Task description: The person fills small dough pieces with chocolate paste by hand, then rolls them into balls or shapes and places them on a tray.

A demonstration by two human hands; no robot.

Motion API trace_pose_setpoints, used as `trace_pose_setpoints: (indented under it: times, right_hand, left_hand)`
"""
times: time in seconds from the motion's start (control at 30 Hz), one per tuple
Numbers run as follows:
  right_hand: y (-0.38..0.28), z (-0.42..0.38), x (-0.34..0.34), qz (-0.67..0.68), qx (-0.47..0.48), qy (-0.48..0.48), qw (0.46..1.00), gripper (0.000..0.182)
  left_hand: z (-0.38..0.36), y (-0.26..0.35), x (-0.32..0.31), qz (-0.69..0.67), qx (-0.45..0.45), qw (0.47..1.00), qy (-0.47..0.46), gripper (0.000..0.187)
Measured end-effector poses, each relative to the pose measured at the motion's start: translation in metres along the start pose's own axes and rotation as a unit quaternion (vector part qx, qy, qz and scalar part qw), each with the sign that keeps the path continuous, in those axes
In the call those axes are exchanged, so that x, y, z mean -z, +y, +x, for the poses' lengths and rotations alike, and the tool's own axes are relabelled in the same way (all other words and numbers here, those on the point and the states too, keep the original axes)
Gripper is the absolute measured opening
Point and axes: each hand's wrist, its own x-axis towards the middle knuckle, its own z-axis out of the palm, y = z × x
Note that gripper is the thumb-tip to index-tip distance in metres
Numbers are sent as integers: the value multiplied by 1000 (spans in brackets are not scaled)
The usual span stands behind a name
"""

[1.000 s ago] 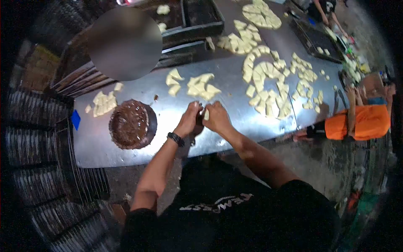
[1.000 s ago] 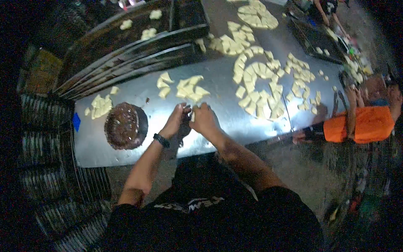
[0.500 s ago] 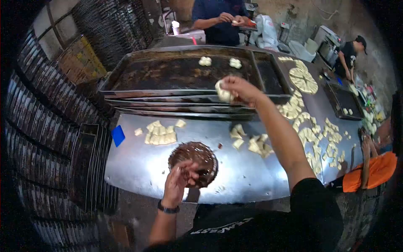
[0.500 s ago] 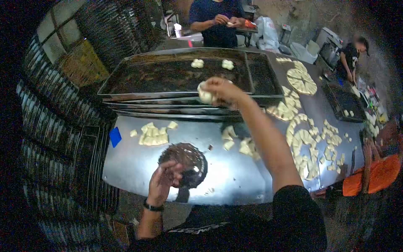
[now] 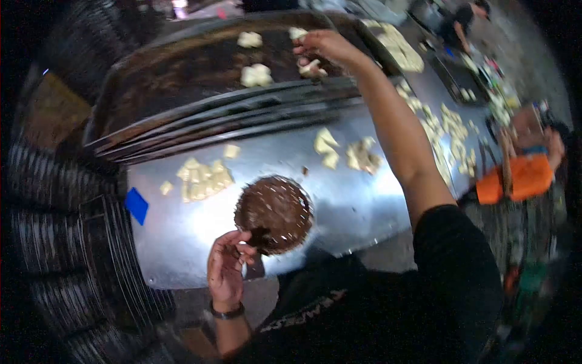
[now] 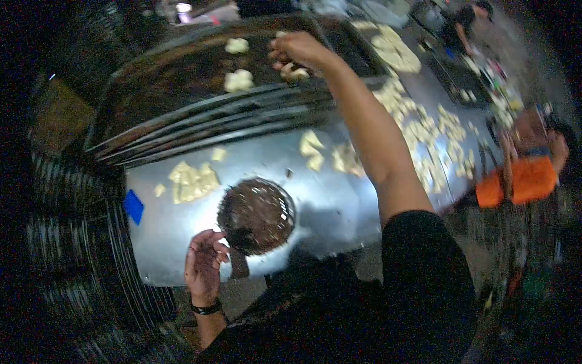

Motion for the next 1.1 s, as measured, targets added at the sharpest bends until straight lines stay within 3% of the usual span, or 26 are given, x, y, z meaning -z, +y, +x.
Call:
trace_pose_setpoints:
  times: [0.07,0.13,0.2,0.27,0.33,0.4,0.47,0.53,0.6,0.67,0.73,0.8,0.87,0.93,1.1]
  right_hand:
    - [27,-49,53,-13,17,-107,994,24]
    - [64,-95,75,-167,-79,-123,975,24]
    - [170,-97,97,-329,-4,-86,940,26]
    - [229,-96,90,-402,58,-24,913,29]
    - [250,-83,66,-465,-25,18,885,29]
    - [258,-87,47,-473,120,102,867,24]
    - [258,-85,40,-402,141,95,900,21]
    - [249,-81,42,-326,43,18,944,23]
    - [253,-88,50,-247,110,133,954,34]
    - [273,-89,62,12,74,258,963,34]
    - [281,-124,80,116,63,162,978,30]
    - [247,-181,75,48,-4,68,997,33]
    - [239,-217,55,-35,-5,15,999,31]
    - [223,-242,29,141,-34,-38,989,24]
    - [159,-266,3,202,-58,-128,969,29]
  left_hand:
    - [-3,-10,-13,-20,15,999,-23,49]
    - [-4,-24,-30,-28,34,998,-47,47]
    - [-8,-37,-57,-18,55,997,-45,46]
    - [-8,-54,-89,3,52,997,-56,46]
    - [-17,-75,-125,15,40,998,-37,45]
    - [-29,-92,-161,-10,47,999,-21,47]
    - [-42,-114,-183,-57,77,995,-12,45]
    - [-57,-122,-197,-44,92,995,10,43]
    - [-69,-124,-200,-50,54,995,60,41]
    - [-78,-126,-199,-45,10,993,110,41]
    - [-78,-132,-198,-32,-18,985,169,37]
    - [-68,-142,-195,15,-30,977,213,34]
    - [-48,-158,-184,55,-58,970,230,29]
    - [-29,-159,-180,144,-72,960,231,29]
    - [0,-152,-160,98,-48,981,161,39]
